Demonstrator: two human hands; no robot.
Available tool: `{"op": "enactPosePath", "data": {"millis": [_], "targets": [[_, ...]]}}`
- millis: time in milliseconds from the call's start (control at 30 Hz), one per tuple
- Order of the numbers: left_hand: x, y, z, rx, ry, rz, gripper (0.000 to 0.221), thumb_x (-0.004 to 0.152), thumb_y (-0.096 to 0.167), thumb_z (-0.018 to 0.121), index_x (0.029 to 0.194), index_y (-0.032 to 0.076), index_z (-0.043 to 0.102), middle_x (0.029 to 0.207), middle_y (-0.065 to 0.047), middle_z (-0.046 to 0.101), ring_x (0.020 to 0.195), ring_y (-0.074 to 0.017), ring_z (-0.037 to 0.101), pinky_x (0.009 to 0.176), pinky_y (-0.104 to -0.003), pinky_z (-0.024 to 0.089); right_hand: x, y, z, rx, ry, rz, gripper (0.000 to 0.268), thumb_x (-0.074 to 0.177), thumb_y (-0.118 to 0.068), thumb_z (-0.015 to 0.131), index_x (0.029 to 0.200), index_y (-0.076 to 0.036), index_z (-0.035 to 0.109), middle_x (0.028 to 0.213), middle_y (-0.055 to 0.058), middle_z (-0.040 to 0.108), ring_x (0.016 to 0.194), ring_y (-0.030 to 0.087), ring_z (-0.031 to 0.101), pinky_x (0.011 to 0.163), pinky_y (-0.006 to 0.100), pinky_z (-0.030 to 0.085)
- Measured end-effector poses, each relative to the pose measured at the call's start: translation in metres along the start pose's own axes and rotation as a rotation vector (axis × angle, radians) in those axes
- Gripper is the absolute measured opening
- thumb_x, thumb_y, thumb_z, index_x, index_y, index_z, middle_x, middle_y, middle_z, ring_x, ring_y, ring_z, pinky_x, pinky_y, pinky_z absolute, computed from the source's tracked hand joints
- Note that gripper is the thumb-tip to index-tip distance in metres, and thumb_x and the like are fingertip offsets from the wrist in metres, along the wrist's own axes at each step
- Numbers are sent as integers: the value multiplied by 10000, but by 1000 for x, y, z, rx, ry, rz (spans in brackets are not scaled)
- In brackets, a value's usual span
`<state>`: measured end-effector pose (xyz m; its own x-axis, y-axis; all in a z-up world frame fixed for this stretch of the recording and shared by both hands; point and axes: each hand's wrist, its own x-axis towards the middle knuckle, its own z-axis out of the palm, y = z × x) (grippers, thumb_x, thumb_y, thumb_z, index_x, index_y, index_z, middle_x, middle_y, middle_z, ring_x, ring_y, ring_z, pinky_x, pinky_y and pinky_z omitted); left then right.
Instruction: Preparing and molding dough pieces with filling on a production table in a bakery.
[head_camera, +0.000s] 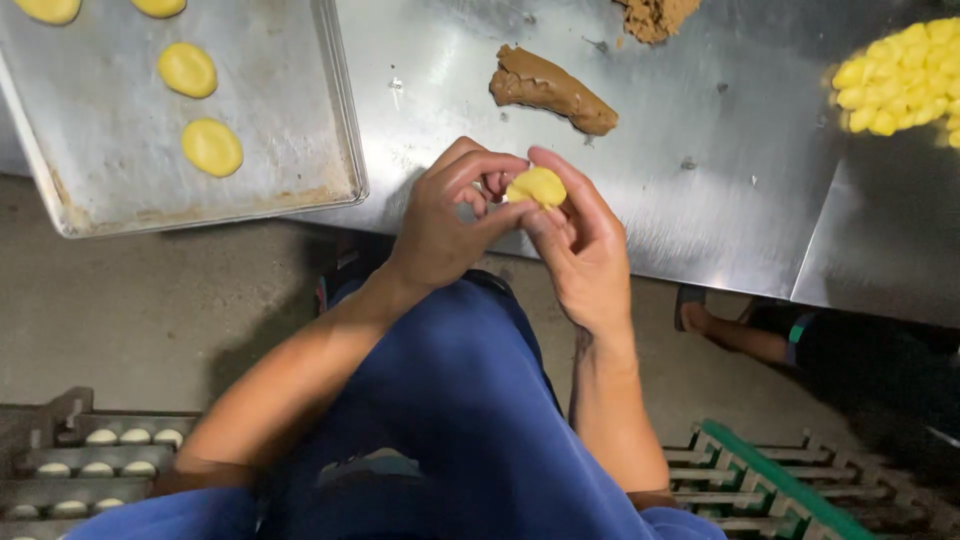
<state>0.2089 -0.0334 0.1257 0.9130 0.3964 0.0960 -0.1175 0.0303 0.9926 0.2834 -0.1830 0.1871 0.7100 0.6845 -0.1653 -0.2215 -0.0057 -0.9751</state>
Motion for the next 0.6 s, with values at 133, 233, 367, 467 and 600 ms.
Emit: {"op": "enactPosePath", "data": {"millis": [133, 233, 367, 467, 600], "targets": [[-2, -1, -6, -232, -172, 70, 452, 1002, 180, 724, 1389, 21, 554, 1230, -44, 513, 1095, -124, 567, 884, -263, 588, -9, 44, -7, -5, 135, -8, 369, 1033, -64, 674, 1379, 45, 607, 1150, 99, 711, 1005, 144, 668, 886, 273, 554], [-14, -11, 1, -286, -423, -196, 514, 1086, 288, 593, 1529, 48, 489, 1038, 13, 639, 901, -54, 598, 831, -218, 542, -16, 72, -14, -7, 226, 12, 274, 1039, -56, 676, 1289, 56, 674, 1052, 83, 736, 871, 123, 664, 762, 257, 554], [-32, -40, 19, -364, -292, -304, 483, 1090, 313, 543, 1478, 27, 504, 1097, 10, 643, 897, -50, 587, 790, -234, 546, -22, 75, -15, -116, 215, 44, 238, 1022, -50, 666, 1242, 40, 674, 1057, 53, 729, 895, 96, 667, 778, 239, 559], [-40, -54, 26, -247, -208, -337, 375, 1122, 311, 527, 1293, 0, 649, 1012, -17, 685, 869, -50, 611, 755, -238, 555, -24, 66, -17, -103, 115, 85, 279, 1015, -92, 639, 1277, 3, 640, 1088, 28, 711, 925, 79, 667, 809, 225, 567], [-43, -67, 37, -84, -208, -338, 363, 1077, 315, 516, 1136, 18, 717, 852, 3, 717, 707, -69, 633, 658, -244, 544, -28, 105, -38, -132, 176, 153, 326, 1043, -160, 636, 1322, 9, 647, 1069, 60, 710, 861, 104, 636, 751, 232, 529]]}}
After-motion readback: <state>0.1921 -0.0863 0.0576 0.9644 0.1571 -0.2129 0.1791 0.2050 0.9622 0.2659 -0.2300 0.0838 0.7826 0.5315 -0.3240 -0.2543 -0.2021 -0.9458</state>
